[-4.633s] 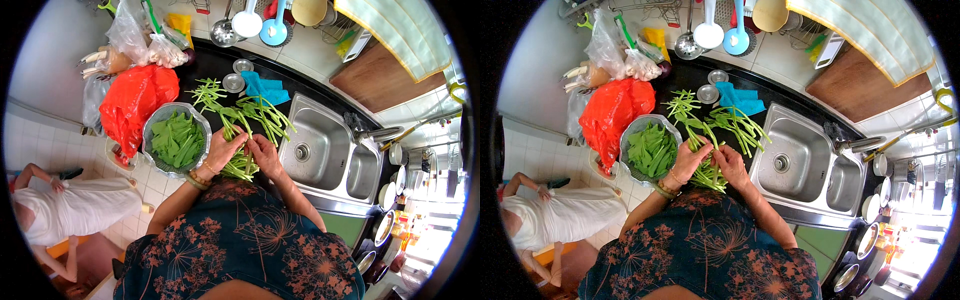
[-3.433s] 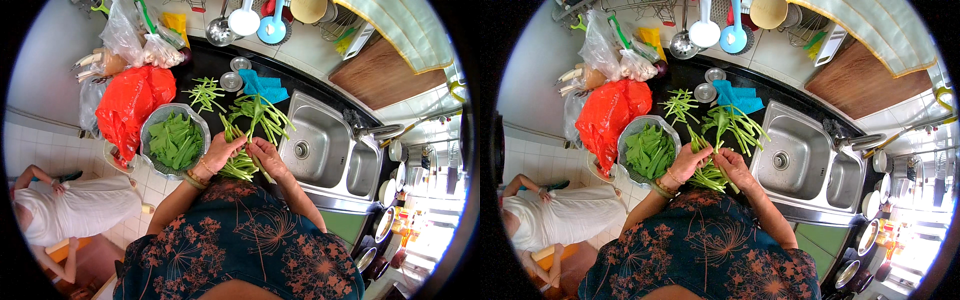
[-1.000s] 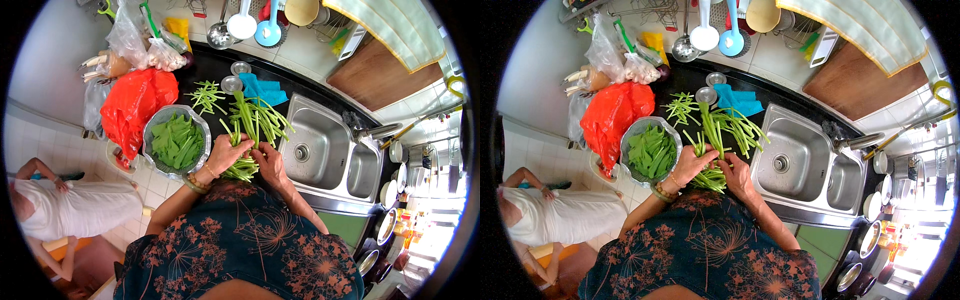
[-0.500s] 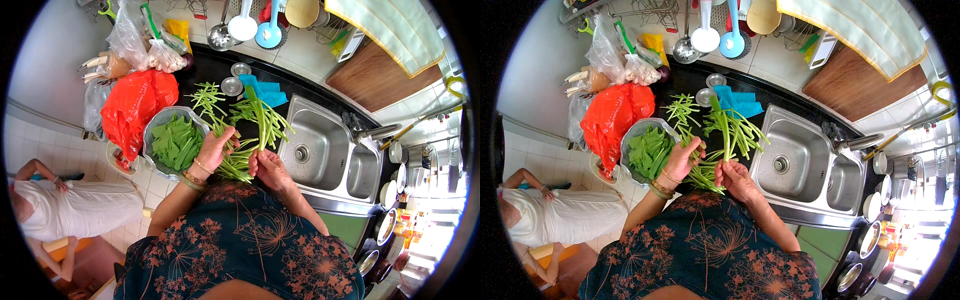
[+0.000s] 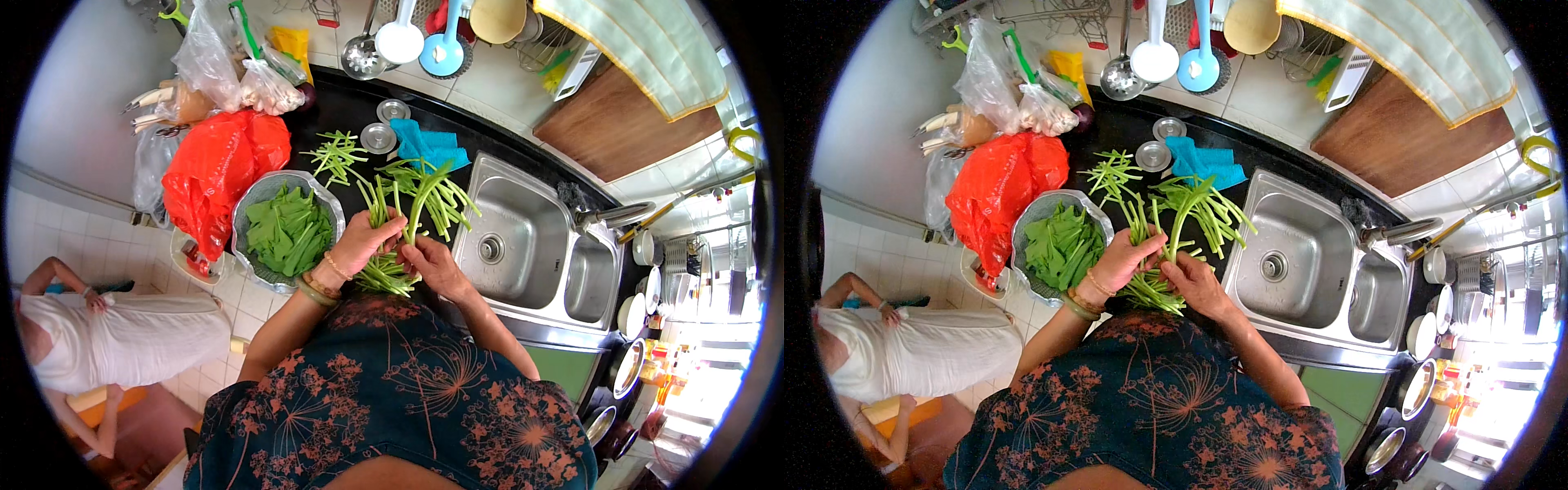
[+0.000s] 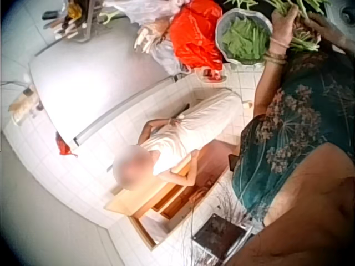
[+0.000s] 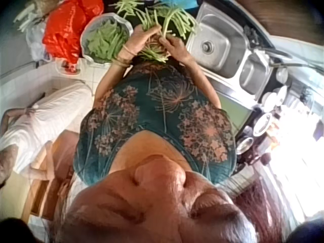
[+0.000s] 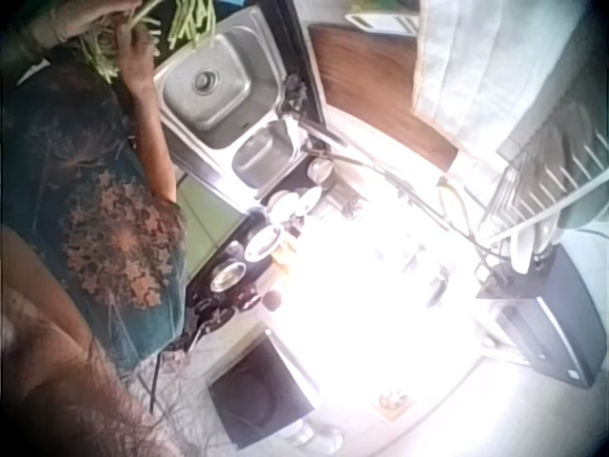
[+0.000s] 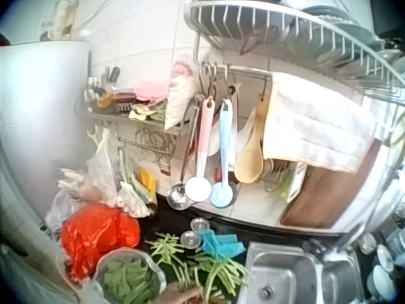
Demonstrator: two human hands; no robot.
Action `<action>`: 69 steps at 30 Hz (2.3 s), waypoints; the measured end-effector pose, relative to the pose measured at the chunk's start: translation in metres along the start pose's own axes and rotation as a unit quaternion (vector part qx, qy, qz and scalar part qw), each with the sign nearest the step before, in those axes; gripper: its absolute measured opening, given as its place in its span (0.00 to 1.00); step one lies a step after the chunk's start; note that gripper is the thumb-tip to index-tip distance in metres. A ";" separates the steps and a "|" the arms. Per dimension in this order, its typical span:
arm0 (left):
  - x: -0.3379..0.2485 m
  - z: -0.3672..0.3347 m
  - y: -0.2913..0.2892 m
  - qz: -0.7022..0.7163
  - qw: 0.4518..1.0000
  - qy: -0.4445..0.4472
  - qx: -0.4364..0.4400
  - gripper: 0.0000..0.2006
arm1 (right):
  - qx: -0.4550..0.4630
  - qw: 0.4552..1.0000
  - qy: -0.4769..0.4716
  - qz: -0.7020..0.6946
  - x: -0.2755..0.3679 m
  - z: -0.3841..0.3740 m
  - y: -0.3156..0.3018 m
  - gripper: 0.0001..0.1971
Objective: The person trims and peels leafy green vegetables by hand, placing the processed leaves into a metal colander and the stalks onto the counter.
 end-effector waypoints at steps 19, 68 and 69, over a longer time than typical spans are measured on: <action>-0.015 0.003 -0.021 0.065 0.994 0.002 -0.087 0.09 | -0.122 0.987 -0.016 -0.101 -0.001 0.000 -0.018 0.11; 0.008 0.000 -0.001 0.047 0.997 -0.041 0.042 0.10 | 0.088 0.969 0.033 -0.226 0.003 -0.004 0.010 0.16; 0.009 0.000 -0.003 0.038 0.998 -0.035 0.036 0.10 | 0.080 0.974 0.029 -0.212 0.002 -0.005 0.009 0.15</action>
Point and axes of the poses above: each hand's wrist, its own z-axis away from the middle knuckle, its own y-axis out of the palm, x = y × z, the point moved 9 cm from there along -z, towards the middle knuckle, and after that the axes turned 1 degree about x, right-handed, at the moved point
